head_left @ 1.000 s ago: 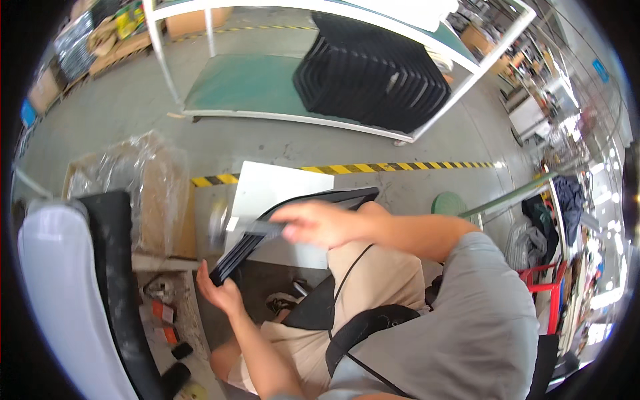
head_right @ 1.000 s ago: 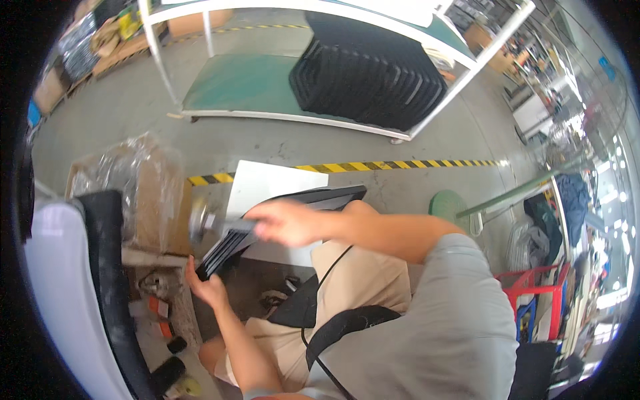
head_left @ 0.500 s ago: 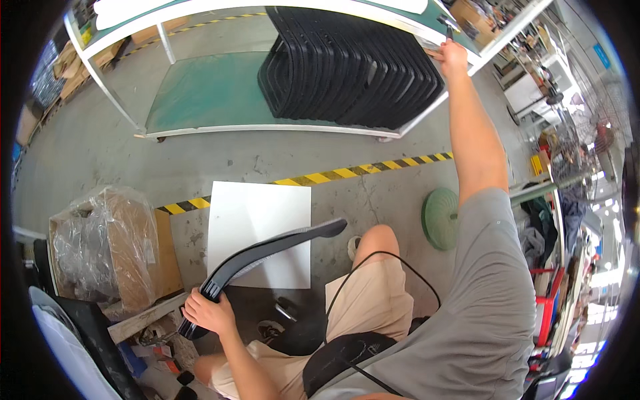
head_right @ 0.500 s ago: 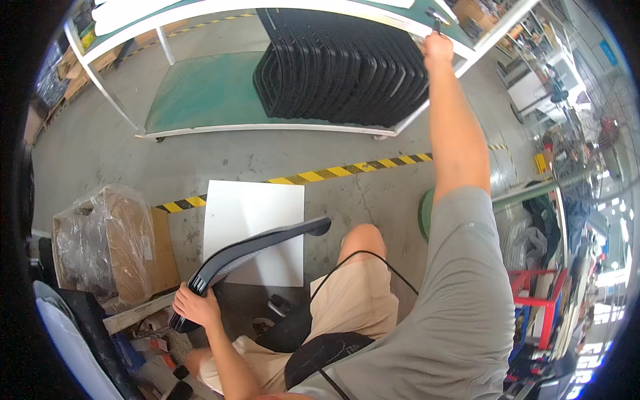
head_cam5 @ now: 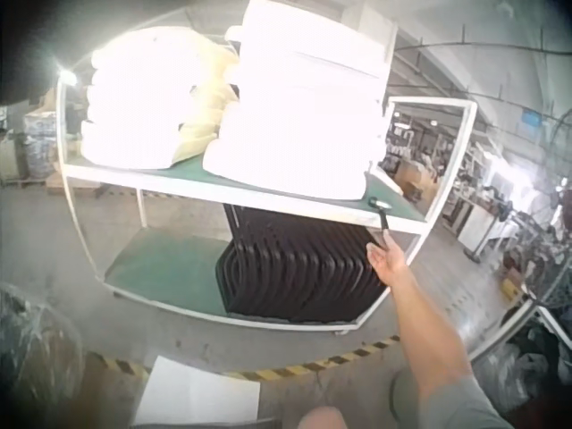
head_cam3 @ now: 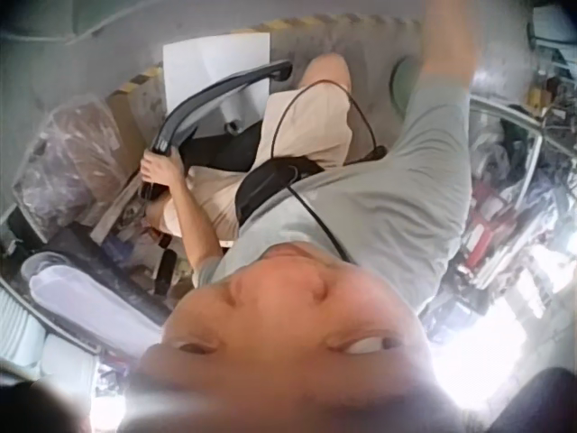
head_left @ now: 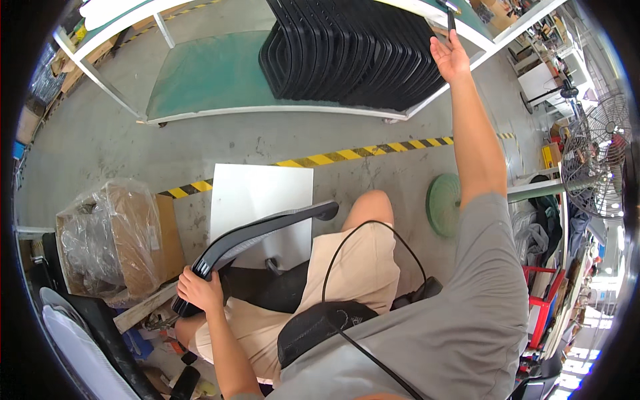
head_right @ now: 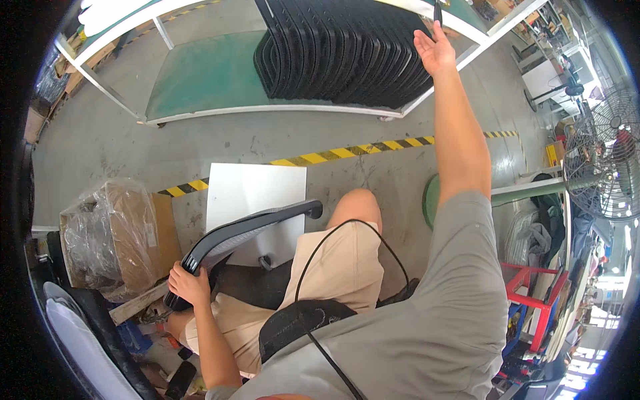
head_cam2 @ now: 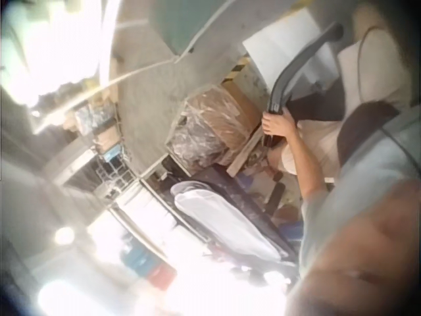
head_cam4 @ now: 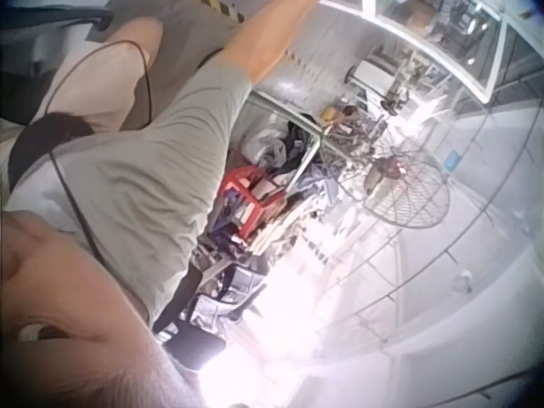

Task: The recorder is assembling the backrest of an office chair by fitting a mesh panel into a plastic frame and using a mallet to secure the edges.

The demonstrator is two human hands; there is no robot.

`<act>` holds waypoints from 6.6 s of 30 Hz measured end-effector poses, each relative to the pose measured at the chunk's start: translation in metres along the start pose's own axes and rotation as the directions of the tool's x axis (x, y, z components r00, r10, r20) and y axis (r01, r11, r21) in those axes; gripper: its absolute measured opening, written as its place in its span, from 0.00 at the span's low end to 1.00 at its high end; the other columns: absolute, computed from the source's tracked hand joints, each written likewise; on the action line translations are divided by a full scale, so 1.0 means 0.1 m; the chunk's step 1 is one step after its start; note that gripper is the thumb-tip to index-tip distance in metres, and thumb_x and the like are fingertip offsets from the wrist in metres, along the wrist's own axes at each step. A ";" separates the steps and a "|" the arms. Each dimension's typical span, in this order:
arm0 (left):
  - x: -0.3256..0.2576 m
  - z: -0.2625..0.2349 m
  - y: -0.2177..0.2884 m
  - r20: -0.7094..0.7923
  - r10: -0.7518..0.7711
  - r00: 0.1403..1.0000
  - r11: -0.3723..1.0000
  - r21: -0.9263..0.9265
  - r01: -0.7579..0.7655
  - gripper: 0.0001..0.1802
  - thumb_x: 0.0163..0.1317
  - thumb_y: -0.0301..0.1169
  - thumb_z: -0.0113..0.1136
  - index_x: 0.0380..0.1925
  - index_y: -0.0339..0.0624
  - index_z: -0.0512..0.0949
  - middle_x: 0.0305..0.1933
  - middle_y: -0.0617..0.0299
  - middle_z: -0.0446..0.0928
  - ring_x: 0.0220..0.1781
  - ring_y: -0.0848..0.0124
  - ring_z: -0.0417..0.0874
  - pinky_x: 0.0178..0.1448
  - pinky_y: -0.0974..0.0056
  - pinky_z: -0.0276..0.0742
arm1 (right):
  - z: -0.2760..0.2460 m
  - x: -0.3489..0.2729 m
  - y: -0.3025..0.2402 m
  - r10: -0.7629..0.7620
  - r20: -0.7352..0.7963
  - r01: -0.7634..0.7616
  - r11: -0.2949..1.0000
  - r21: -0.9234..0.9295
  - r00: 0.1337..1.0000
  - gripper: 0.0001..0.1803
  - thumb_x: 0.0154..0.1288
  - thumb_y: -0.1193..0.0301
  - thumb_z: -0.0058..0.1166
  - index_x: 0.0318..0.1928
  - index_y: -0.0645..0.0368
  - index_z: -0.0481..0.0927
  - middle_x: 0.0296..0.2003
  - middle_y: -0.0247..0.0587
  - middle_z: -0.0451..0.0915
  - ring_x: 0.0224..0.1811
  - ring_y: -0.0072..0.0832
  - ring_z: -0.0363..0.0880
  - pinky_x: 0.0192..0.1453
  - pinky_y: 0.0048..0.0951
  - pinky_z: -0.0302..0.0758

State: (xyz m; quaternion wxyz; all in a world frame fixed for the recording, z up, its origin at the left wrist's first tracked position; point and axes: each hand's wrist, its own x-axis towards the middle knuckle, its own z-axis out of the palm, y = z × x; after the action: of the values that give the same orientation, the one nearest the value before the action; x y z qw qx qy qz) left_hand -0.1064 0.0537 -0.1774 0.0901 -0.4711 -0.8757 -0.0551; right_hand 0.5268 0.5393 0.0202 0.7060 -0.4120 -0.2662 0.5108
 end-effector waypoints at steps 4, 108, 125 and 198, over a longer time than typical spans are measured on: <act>0.06 -0.17 0.04 0.164 -0.019 0.986 1.000 0.006 0.019 0.44 0.45 0.52 0.79 0.62 0.47 0.76 0.48 0.51 0.78 0.56 0.48 0.76 0.63 0.44 0.67 | -0.05 -0.38 0.43 0.094 -0.039 -0.098 0.987 -0.126 0.995 0.51 0.67 0.56 0.70 0.74 0.73 0.52 0.55 0.62 0.79 0.52 0.44 0.84 0.57 0.40 0.83; 1.03 -0.12 1.08 0.577 0.740 0.346 0.655 -0.736 -0.172 0.19 0.73 0.37 0.57 0.54 0.34 0.83 0.44 0.51 0.88 0.45 0.64 0.85 0.55 0.60 0.78 | 0.90 -4.37 3.07 0.422 0.695 0.665 0.244 -0.706 0.582 0.22 0.79 0.52 0.46 0.43 0.52 0.88 0.34 0.50 0.88 0.39 0.50 0.88 0.47 0.48 0.83; 0.69 -0.09 0.98 0.147 0.805 0.575 0.471 -0.747 -0.469 0.11 0.69 0.32 0.62 0.46 0.40 0.87 0.35 0.48 0.86 0.33 0.60 0.84 0.44 0.59 0.78 | 0.69 -4.61 3.28 0.161 0.956 0.953 -0.221 -0.208 0.246 0.31 0.72 0.53 0.56 0.59 0.71 0.78 0.58 0.53 0.82 0.53 0.42 0.85 0.54 0.43 0.81; 0.37 -0.13 0.14 0.018 0.560 0.828 0.633 -0.654 -0.414 0.13 0.71 0.29 0.57 0.50 0.40 0.85 0.41 0.44 0.85 0.45 0.44 0.86 0.48 0.49 0.81 | 1.39 -4.74 3.65 -0.007 1.000 1.000 -0.010 0.009 -0.009 0.35 0.68 0.50 0.62 0.61 0.67 0.77 0.50 0.50 0.85 0.48 0.42 0.87 0.49 0.47 0.83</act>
State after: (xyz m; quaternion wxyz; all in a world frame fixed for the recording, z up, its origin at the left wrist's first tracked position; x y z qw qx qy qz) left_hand -0.1130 0.0894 -0.1571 -0.1569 -0.6961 -0.6493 -0.2631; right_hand 0.0728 0.1868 -0.1982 0.2717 -0.1675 -0.9472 -0.0313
